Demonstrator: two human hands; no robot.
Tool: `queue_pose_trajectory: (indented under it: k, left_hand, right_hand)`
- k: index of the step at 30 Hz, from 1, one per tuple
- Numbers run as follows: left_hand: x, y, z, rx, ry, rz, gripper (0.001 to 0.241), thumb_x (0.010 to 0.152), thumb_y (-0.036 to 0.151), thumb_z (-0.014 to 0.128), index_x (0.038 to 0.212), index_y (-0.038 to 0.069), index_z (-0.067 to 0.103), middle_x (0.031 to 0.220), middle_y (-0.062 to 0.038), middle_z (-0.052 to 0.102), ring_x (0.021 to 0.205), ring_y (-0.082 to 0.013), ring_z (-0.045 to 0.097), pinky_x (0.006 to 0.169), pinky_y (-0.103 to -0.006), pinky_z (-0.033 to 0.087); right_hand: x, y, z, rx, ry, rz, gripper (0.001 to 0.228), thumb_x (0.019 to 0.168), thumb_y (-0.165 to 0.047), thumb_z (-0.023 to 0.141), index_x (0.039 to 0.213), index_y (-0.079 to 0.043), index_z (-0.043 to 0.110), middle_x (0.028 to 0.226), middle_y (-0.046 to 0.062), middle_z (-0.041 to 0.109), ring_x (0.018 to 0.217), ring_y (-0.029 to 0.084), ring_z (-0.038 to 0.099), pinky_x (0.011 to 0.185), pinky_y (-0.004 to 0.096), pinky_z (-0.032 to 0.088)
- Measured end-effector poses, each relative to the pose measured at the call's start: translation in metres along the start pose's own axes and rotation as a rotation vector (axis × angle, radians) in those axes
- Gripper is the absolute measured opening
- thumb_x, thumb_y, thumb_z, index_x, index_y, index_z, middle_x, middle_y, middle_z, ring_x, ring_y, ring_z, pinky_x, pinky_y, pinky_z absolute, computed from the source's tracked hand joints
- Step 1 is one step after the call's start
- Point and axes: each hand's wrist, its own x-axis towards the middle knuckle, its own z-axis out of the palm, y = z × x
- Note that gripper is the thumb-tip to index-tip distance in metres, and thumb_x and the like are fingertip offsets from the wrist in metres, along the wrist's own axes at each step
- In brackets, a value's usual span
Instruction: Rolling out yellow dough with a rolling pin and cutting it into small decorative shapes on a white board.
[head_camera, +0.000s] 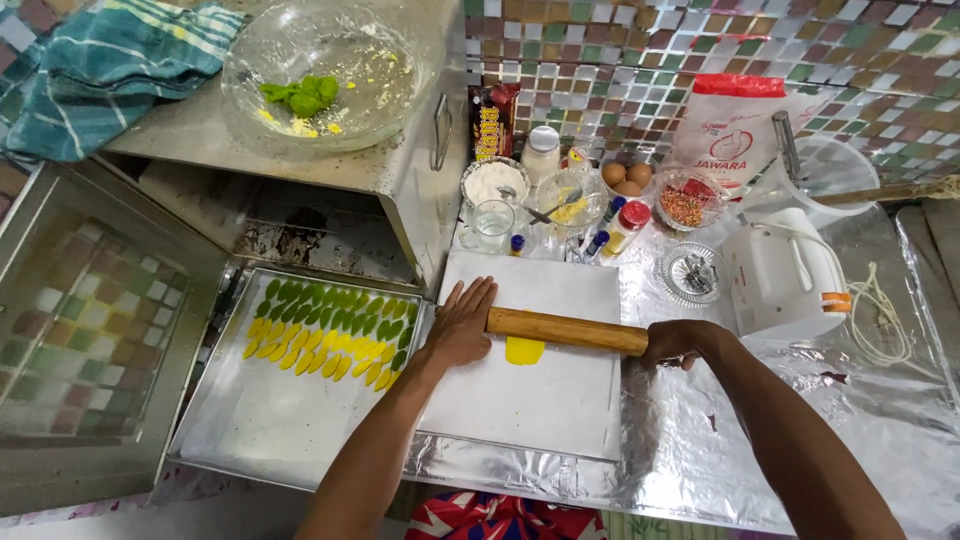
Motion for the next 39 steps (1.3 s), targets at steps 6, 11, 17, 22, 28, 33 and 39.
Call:
queue_pose_trajectory:
  k: [6, 11, 17, 22, 28, 33, 39]
  left_hand:
    - [0.003, 0.002, -0.007, 0.019, -0.003, -0.003, 0.099, 0.079, 0.035, 0.064, 0.163, 0.004, 0.022, 0.172, -0.012, 0.017, 0.160, -0.0248, 0.009, 0.131, -0.0426, -0.004]
    - [0.008, 0.000, -0.007, 0.009, -0.006, -0.014, 0.102, 0.076, 0.039, 0.064, 0.163, 0.005, 0.023, 0.173, -0.011, 0.018, 0.161, -0.0244, 0.009, 0.131, -0.0421, -0.005]
    - [0.009, 0.002, -0.015, 0.020, 0.021, -0.010, 0.104, 0.073, 0.044, 0.065, 0.162, 0.006, 0.026, 0.172, -0.010, 0.022, 0.160, -0.0234, 0.011, 0.131, -0.0406, -0.004]
    - [0.013, 0.000, -0.014, 0.001, 0.031, 0.001, 0.105, 0.072, 0.047, 0.064, 0.162, 0.005, 0.026, 0.171, -0.011, 0.023, 0.160, -0.0241, 0.012, 0.132, -0.0404, -0.004]
    - [0.021, -0.007, -0.010, -0.029, 0.040, 0.015, 0.089, 0.087, 0.053, 0.047, 0.161, 0.005, 0.030, 0.170, -0.012, 0.026, 0.160, -0.0235, 0.014, 0.132, -0.0408, -0.002]
    - [0.029, -0.014, -0.003, -0.013, 0.072, 0.039, 0.087, 0.094, 0.057, 0.043, 0.160, 0.003, 0.031, 0.169, -0.014, 0.028, 0.160, -0.0259, 0.016, 0.132, -0.0416, -0.001]
    - [0.038, -0.024, 0.010, -0.031, 0.124, 0.060, 0.082, 0.095, 0.052, 0.042, 0.160, 0.003, 0.033, 0.168, -0.016, 0.031, 0.159, -0.0274, 0.019, 0.132, -0.0424, 0.004]
  right_hand:
    - [-0.023, -0.017, -0.005, 0.000, 0.010, 0.023, 0.035, 0.067, -0.022, 0.086, 0.097, -0.006, 0.076, 0.069, 0.002, 0.067, 0.070, 0.019, 0.069, 0.074, 0.040, 0.054]
    - [-0.028, -0.022, -0.014, -0.034, 0.029, 0.025, 0.045, 0.067, -0.028, 0.087, 0.105, -0.006, 0.077, 0.078, 0.005, 0.073, 0.076, 0.020, 0.074, 0.072, 0.038, 0.057]
    - [-0.024, -0.023, -0.019, -0.099, 0.111, -0.039, 0.045, 0.071, -0.033, 0.082, 0.104, -0.003, 0.077, 0.076, 0.005, 0.073, 0.073, 0.016, 0.075, 0.063, 0.029, 0.058]
    - [-0.025, -0.030, -0.019, -0.113, 0.144, -0.099, 0.044, 0.072, -0.034, 0.082, 0.098, 0.000, 0.076, 0.073, 0.011, 0.072, 0.072, 0.020, 0.074, 0.057, 0.029, 0.055]
    - [-0.040, -0.043, -0.021, -0.336, 0.228, -0.087, 0.040, 0.073, -0.045, 0.079, 0.081, -0.006, 0.077, 0.066, 0.006, 0.071, 0.072, 0.021, 0.074, 0.072, 0.035, 0.056]
    - [-0.051, -0.054, -0.022, -0.446, 0.392, -0.047, 0.063, 0.070, -0.060, 0.082, 0.114, -0.015, 0.080, 0.100, 0.013, 0.082, 0.105, 0.029, 0.078, 0.088, 0.041, 0.063]
    - [-0.030, -0.040, -0.027, -0.504, 0.440, -0.002, 0.059, 0.072, -0.061, 0.075, 0.113, -0.019, 0.080, 0.107, 0.011, 0.082, 0.107, 0.030, 0.077, 0.087, 0.047, 0.062]
